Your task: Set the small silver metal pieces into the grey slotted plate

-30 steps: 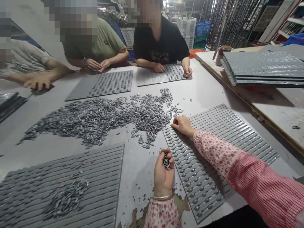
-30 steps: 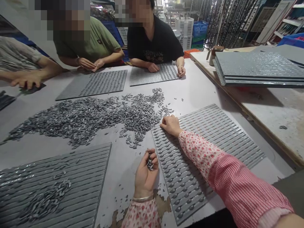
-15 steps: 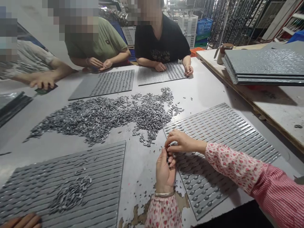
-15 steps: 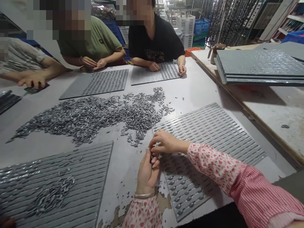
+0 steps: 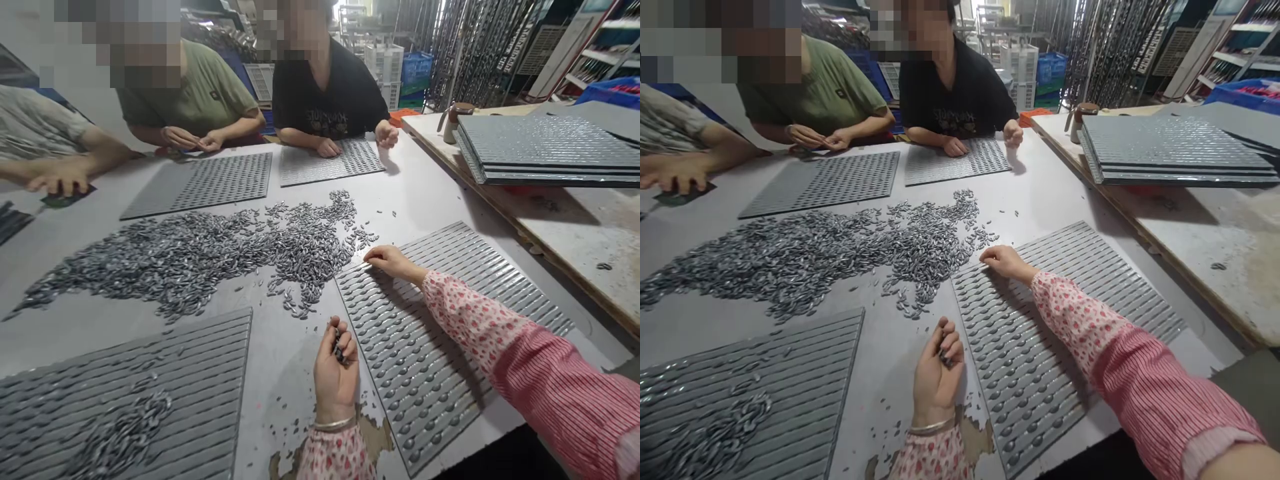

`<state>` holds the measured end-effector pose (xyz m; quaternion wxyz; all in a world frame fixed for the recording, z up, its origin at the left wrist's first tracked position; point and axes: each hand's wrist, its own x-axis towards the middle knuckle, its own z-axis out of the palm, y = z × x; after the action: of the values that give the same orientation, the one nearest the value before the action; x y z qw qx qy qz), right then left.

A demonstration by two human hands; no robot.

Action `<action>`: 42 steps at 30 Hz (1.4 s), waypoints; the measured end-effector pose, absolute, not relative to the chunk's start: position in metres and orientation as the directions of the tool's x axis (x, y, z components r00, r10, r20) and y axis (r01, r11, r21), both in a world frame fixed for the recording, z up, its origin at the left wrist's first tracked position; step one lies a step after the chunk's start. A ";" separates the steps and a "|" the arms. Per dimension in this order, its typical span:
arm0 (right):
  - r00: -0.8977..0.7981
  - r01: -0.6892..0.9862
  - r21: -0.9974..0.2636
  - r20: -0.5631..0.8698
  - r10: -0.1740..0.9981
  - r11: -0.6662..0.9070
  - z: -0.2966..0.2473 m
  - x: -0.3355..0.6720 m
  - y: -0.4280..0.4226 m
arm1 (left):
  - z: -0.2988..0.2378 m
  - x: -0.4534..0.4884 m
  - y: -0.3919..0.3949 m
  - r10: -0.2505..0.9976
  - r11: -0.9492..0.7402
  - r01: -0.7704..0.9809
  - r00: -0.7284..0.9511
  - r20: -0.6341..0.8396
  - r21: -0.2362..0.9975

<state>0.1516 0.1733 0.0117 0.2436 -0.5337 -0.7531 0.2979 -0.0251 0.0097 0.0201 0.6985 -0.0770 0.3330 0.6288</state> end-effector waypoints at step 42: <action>-0.564 0.191 -0.952 0.092 0.821 0.238 0.046 0.204 -0.002 | 0.038 0.033 -0.068 0.812 0.375 -0.799 0.040 -0.582 0.469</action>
<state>0.2042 -0.0017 0.0460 0.3094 -0.3497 -0.7233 0.5087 0.0332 -0.0681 0.0382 0.7211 0.0079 0.4095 0.5589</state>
